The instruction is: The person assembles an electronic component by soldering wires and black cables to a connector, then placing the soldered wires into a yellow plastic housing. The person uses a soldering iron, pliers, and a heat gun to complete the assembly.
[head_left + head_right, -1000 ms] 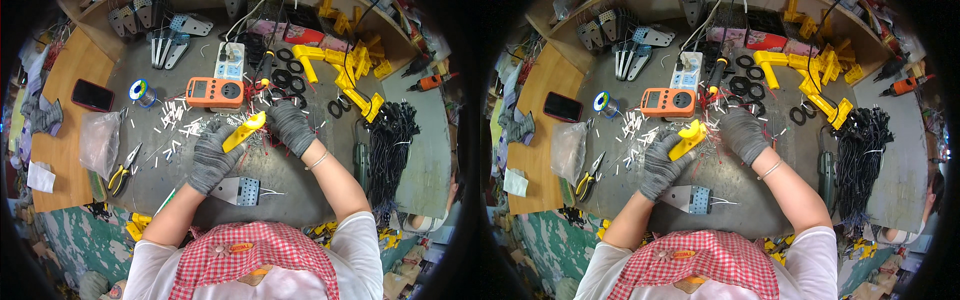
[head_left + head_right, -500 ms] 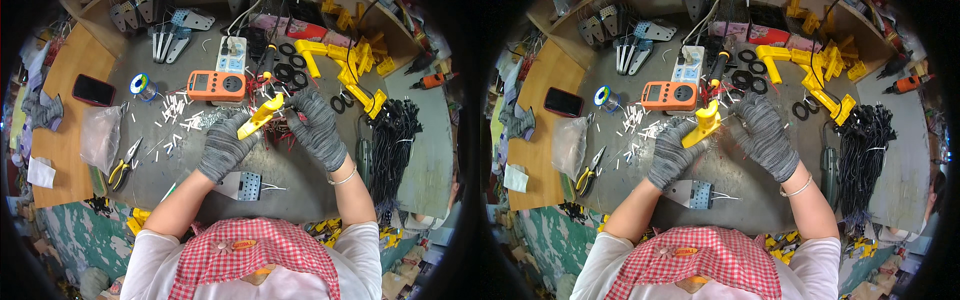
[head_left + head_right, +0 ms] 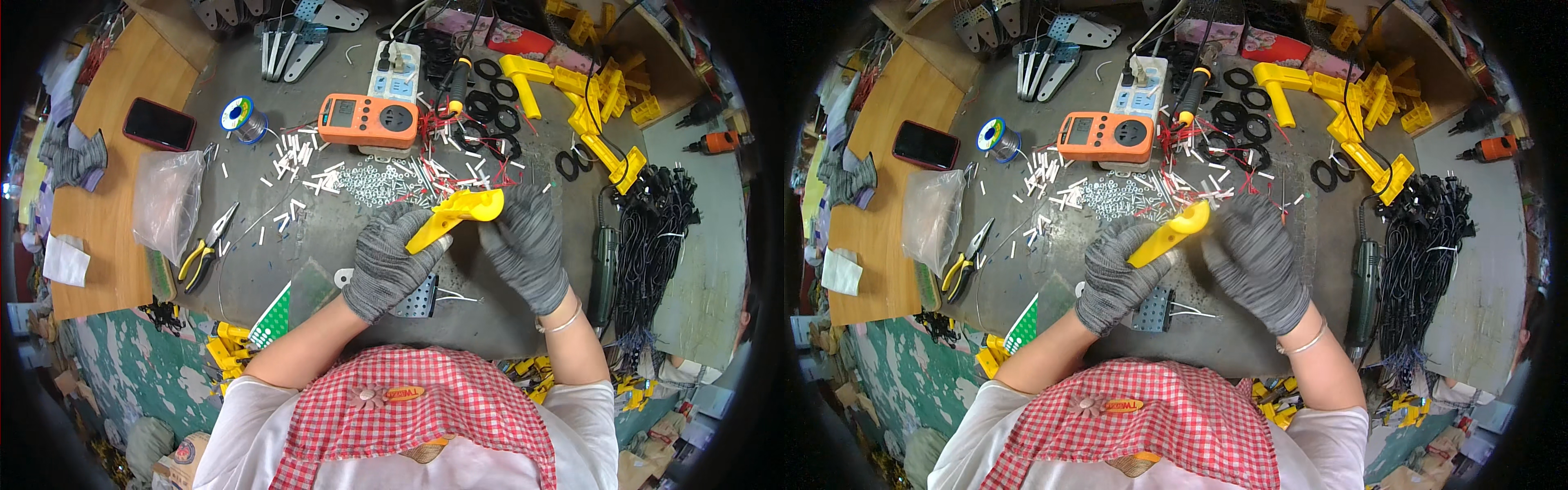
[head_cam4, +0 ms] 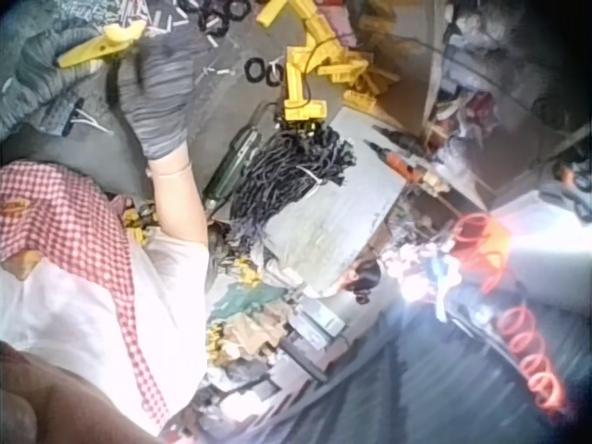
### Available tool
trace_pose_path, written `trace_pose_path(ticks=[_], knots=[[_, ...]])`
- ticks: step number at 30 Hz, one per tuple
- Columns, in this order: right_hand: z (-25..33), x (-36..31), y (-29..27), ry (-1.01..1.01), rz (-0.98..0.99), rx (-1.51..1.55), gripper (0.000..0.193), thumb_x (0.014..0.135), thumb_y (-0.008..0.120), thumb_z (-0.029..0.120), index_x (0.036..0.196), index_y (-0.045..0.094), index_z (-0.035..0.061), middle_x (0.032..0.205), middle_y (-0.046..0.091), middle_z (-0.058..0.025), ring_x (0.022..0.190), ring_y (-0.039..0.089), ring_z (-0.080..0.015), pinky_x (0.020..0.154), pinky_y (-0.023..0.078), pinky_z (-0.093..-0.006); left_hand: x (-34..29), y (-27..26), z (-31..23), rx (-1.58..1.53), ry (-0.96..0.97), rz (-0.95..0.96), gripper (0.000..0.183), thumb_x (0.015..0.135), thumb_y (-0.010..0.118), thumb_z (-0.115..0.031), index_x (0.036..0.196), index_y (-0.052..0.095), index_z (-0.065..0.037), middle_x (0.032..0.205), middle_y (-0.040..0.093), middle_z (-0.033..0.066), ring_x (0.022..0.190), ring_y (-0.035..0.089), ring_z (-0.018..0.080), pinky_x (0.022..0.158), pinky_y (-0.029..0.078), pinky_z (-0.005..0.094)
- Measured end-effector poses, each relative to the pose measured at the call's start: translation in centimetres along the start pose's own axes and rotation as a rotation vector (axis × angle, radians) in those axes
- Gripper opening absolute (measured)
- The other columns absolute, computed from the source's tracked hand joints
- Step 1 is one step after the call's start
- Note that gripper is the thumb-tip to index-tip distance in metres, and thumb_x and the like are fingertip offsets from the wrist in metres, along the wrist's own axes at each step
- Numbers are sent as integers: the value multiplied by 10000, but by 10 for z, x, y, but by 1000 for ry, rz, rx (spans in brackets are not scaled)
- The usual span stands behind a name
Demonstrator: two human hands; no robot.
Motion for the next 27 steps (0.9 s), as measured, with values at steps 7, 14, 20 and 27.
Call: trace_pose_path(ticks=[7, 14, 20, 27], knots=[[-2, -10, 4, 337, 22, 209, 258, 847, 684, 114, 1089, 640, 38, 1062, 632, -179, 935, 630, -350, 811, 521, -417, -2, 4, -6, -29, -98, 63, 392, 787, 780, -266, 1092, 677, -42, 951, 673, 156, 916, 644, 325, 812, 523, 417], [22, -12, 11, 525, 9, 676, 221, 989, 582, 231, 1063, 662, 40, 890, 683, -106, 803, 678, -211, 694, 535, -326, -1, -4, -4, -180, -222, 71, 382, 762, 813, -211, 1073, 686, -28, 927, 678, 133, 836, 680, 268, 765, 544, 366], [27, -1, 22, 171, -44, 202, 218, 931, 658, 252, 1015, 660, 52, 873, 670, -104, 776, 665, -259, 713, 529, -333, -7, -2, -20, 69, 111, -30, 437, 749, 782, -180, 1135, 641, -31, 992, 620, 186, 873, 633, 348, 786, 524, 428], [63, -6, -16, -305, 121, -555, 345, 722, 669, 183, 1061, 646, 127, 1126, 644, -54, 1116, 606, -225, 1051, 387, -528, 9, -21, -41, -37, 34, 554, 567, 778, 782, -258, 1261, 573, -46, 1196, 611, 200, 1066, 621, 376, 910, 504, 434]])
Point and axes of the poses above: each hand's wrist, its own x-axis towards the middle knuckle, its own y-axis out of the palm, z = x × y, the point moved 4 cm from there along x, towards the middle knuckle
